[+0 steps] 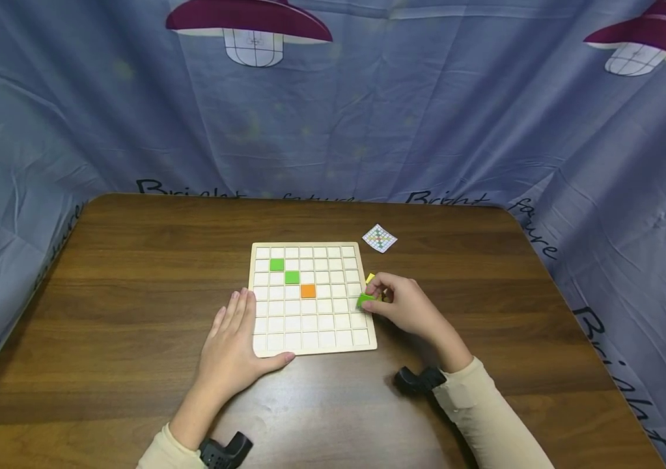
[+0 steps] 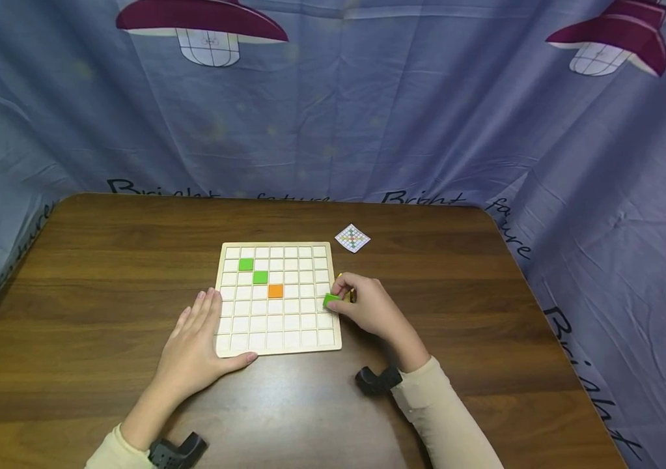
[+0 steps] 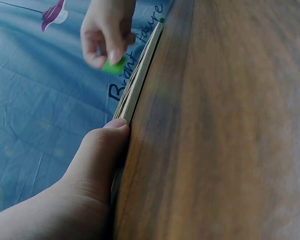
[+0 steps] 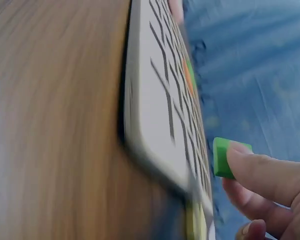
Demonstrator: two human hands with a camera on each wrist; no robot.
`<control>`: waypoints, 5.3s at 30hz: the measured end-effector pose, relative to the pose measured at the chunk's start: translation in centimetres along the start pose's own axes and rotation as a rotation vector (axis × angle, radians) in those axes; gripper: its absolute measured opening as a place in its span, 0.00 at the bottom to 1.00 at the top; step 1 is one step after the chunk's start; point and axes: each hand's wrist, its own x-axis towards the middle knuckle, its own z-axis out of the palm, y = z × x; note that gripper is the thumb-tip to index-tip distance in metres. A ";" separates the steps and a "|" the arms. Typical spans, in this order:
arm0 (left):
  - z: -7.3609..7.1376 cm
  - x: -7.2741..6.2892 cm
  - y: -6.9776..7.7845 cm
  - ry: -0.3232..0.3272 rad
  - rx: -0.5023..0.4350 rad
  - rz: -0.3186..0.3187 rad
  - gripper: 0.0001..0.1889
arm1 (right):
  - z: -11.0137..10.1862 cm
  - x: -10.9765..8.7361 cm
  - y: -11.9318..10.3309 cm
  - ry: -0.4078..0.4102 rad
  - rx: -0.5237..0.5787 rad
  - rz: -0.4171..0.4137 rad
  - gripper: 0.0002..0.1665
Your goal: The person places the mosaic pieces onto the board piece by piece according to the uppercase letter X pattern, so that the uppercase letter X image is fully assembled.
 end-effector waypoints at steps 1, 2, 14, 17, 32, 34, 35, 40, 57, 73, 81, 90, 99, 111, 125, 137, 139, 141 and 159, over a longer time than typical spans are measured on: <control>0.0 0.0 0.0 -0.001 0.000 -0.001 0.71 | 0.6 0.4 -0.5 -0.004 0.008 -0.008 0.10; 0.0 0.0 0.0 -0.003 0.001 -0.002 0.71 | 1.1 0.8 -0.9 -0.008 0.014 -0.014 0.10; -0.1 0.0 0.0 -0.004 0.000 -0.005 0.70 | 5.1 2.9 -3.5 -0.045 -0.056 -0.069 0.08; -0.1 -0.1 0.1 -0.005 0.000 -0.008 0.70 | 5.3 2.9 -3.8 -0.032 -0.117 -0.067 0.07; 0.0 -0.1 0.1 -0.010 0.000 -0.013 0.70 | 5.2 1.6 -3.8 -0.036 -0.264 -0.155 0.03; 0.0 -0.1 0.1 -0.011 -0.002 -0.012 0.70 | 4.8 1.1 -3.6 -0.054 -0.253 -0.175 0.03; 0.0 -0.1 0.1 -0.010 -0.002 -0.012 0.70 | 4.5 0.8 -3.5 -0.060 -0.246 -0.182 0.04; 0.1 -0.1 0.1 -0.005 -0.002 -0.009 0.70 | 2.2 -1.2 -1.9 -0.015 -0.217 -0.170 0.11; 0.0 -0.1 0.0 -0.008 0.003 -0.007 0.71 | -3.0 -5.8 4.8 -0.002 -0.303 0.068 0.17; -0.1 0.0 0.1 -0.014 0.004 -0.012 0.70 | -0.6 -3.1 1.1 0.037 -0.075 -0.016 0.09; -0.1 0.0 0.1 -0.012 0.001 -0.013 0.71 | 2.4 -1.4 -1.6 -0.026 -0.044 -0.076 0.09; 0.2 0.0 0.1 0.023 -0.001 0.005 0.70 | 4.0 -0.9 -2.0 -0.002 -0.093 -0.119 0.07; 0.0 0.0 0.1 -0.015 0.002 -0.018 0.71 | 4.3 -1.1 -1.7 0.005 -0.106 -0.137 0.07; 0.1 -0.2 0.1 -0.002 -0.001 -0.011 0.70 | 4.3 -1.5 -1.9 0.007 -0.160 -0.163 0.09; 0.0 0.0 0.2 -0.005 -0.003 -0.008 0.71 | 2.2 -1.6 0.0 0.157 -0.143 -0.092 0.06; 0.1 0.0 0.1 -0.001 0.001 -0.005 0.71 | 0.1 -0.5 1.9 0.190 -0.365 0.223 0.26; 0.1 0.0 0.1 -0.001 0.002 -0.005 0.71 | 0.2 -0.4 2.0 0.186 -0.347 0.223 0.24; 0.1 0.0 0.1 -0.001 0.002 -0.006 0.71 | 0.2 -0.3 2.1 0.189 -0.323 0.220 0.23; -0.1 0.0 0.1 -0.008 -0.002 -0.007 0.71 | 0.0 1.6 2.1 0.242 -0.083 0.195 0.11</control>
